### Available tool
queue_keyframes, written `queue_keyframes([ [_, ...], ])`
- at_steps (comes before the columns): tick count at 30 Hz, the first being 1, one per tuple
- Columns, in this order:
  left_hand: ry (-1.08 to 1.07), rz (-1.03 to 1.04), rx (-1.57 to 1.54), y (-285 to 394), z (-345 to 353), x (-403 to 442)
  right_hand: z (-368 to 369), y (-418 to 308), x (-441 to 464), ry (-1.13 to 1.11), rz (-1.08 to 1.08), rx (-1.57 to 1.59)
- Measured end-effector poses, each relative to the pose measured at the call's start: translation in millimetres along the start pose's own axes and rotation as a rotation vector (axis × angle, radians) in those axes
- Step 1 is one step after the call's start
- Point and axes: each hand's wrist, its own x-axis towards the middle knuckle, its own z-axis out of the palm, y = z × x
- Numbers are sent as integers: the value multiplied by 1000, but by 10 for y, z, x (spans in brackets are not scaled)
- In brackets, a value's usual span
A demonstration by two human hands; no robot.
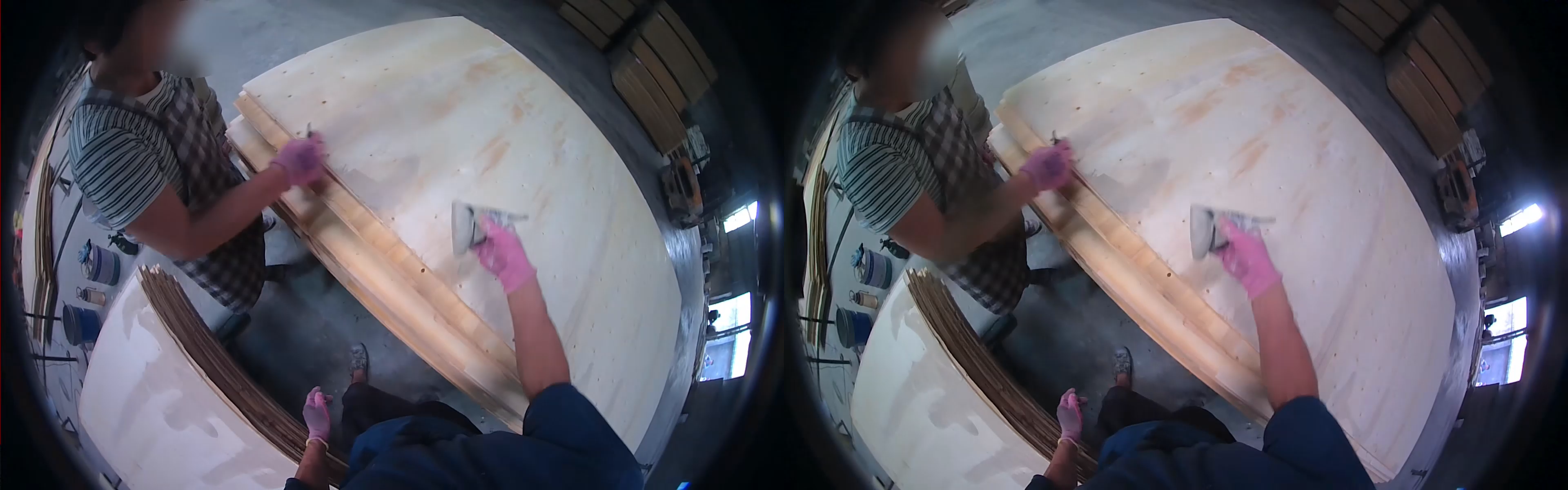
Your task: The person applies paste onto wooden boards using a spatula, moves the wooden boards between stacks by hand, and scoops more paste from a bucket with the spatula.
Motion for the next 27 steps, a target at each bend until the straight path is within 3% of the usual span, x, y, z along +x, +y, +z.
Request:
queue_keyframes([
  [1,-31,-24,-9,25,82,2,-74,82,-251,17,26,11],
  [6,-232,240,317,408,583,-18,-522,495,-1726,223,138,145],
  [9,-440,521,503,951,1146,-487,-762,244,-2692,430,149,110],
  [10,-469,850,579,871,1375,-520,-1080,358,-2932,483,113,221],
  [14,-824,1232,623,1306,2425,-1770,-2566,624,-4278,546,-118,466],
  [17,-919,1507,701,1002,3201,-2773,-2959,228,-5343,780,-409,569],
  [20,-894,1749,849,429,4161,-3662,-3918,333,-6675,790,-546,549],
  [22,-874,1962,931,-54,4881,-4102,-4379,420,-7517,1025,-530,-198],
  [23,-855,1999,1119,-283,5257,-4222,-4454,500,-7988,1121,-496,-197],
  [24,-1046,1832,1110,-298,5536,-4595,-4522,559,-8456,1214,-458,-191],
  [25,-979,1950,1175,-671,6002,-4553,-4649,491,-8877,1239,-511,194],
  [26,-546,2233,1199,-958,6275,-4773,-4762,433,-9265,1221,-589,575],
  [27,-543,2187,1211,-1095,6611,-4870,-4912,462,-9572,1281,-687,579],
])
